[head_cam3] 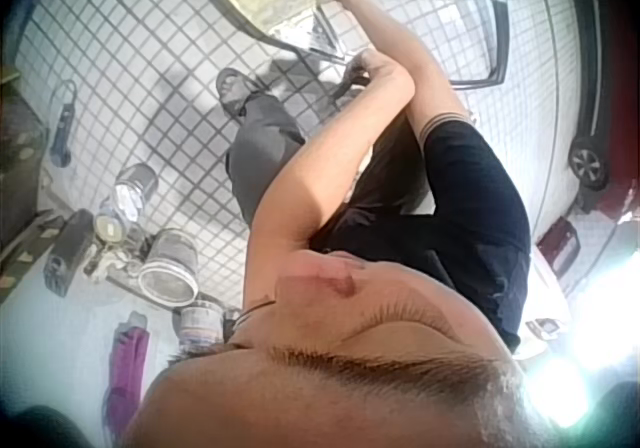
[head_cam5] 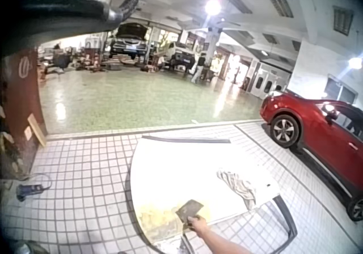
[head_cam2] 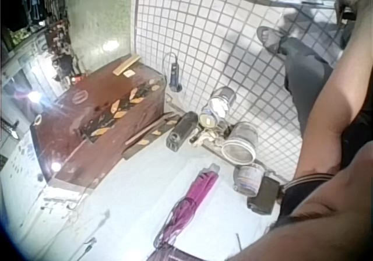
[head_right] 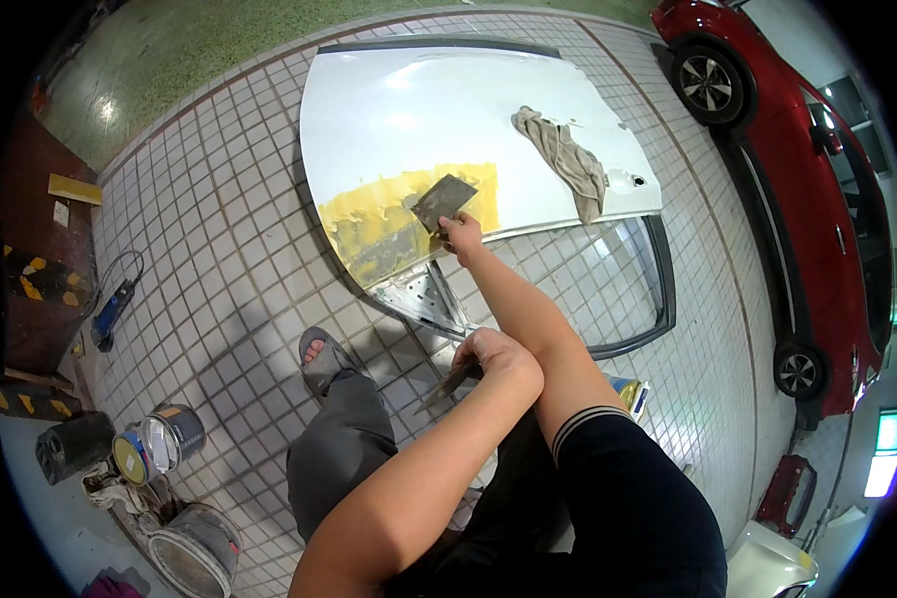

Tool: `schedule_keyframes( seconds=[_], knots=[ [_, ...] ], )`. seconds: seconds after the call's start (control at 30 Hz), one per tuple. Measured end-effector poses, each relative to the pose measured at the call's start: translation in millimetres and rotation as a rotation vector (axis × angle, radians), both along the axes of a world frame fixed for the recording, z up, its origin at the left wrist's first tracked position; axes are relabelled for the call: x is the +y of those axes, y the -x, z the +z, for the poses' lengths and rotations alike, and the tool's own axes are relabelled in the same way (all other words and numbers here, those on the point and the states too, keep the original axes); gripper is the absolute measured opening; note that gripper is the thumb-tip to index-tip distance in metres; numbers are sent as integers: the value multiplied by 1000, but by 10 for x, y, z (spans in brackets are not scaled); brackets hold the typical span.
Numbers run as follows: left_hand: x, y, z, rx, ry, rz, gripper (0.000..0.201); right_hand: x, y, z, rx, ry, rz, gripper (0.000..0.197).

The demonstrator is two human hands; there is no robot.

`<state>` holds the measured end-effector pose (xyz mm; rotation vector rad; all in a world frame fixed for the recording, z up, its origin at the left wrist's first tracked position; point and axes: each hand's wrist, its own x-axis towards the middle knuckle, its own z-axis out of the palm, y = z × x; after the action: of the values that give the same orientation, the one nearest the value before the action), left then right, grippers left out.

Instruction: The person scrapes a yellow substance from a white car door panel using a metal scraper. They then scoop a yellow paste from a container and apply it to the scraper. Finally, they squeeze a white substance from a tube onto the scraper, mixing it with the yellow paste.

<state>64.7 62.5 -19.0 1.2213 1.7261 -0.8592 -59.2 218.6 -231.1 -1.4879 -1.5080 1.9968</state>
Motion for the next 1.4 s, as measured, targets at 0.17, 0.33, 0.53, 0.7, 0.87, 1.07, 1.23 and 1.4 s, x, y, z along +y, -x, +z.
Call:
schedule_keyframes(
  seconds=[0.17, 0.33, 0.53, 0.7, 0.87, 1.07, 1.23, 1.4],
  knots=[
    [11, 5, 13, 10, 15, -12, 29, 38, 37, -8, -27, -62, 0, 20],
    [-23, 84, -40, 11, 1, -89, 20, 19, 148, 83, -71, -138, -4, 23],
    [-68, 142, 147, 10, -15, -37, 24, 46, 182, 78, -57, -131, 14, 28],
    [-88, 153, 130, 21, -34, -17, 25, -8, 220, 96, -86, -160, -34, 19],
    [-39, 106, 7, 53, 6, -5, 24, 21, 199, 86, -105, -167, 22, 25],
    [-33, 91, -19, 47, -18, 14, 24, 51, 171, 14, -89, -157, 17, 20],
    [-20, 84, -45, 52, 16, -30, 19, 81, 148, -13, -103, -146, 36, 21],
    [-43, 151, -13, -4, 14, -85, 17, 18, 169, 40, -123, -154, 23, 20]
  ],
)
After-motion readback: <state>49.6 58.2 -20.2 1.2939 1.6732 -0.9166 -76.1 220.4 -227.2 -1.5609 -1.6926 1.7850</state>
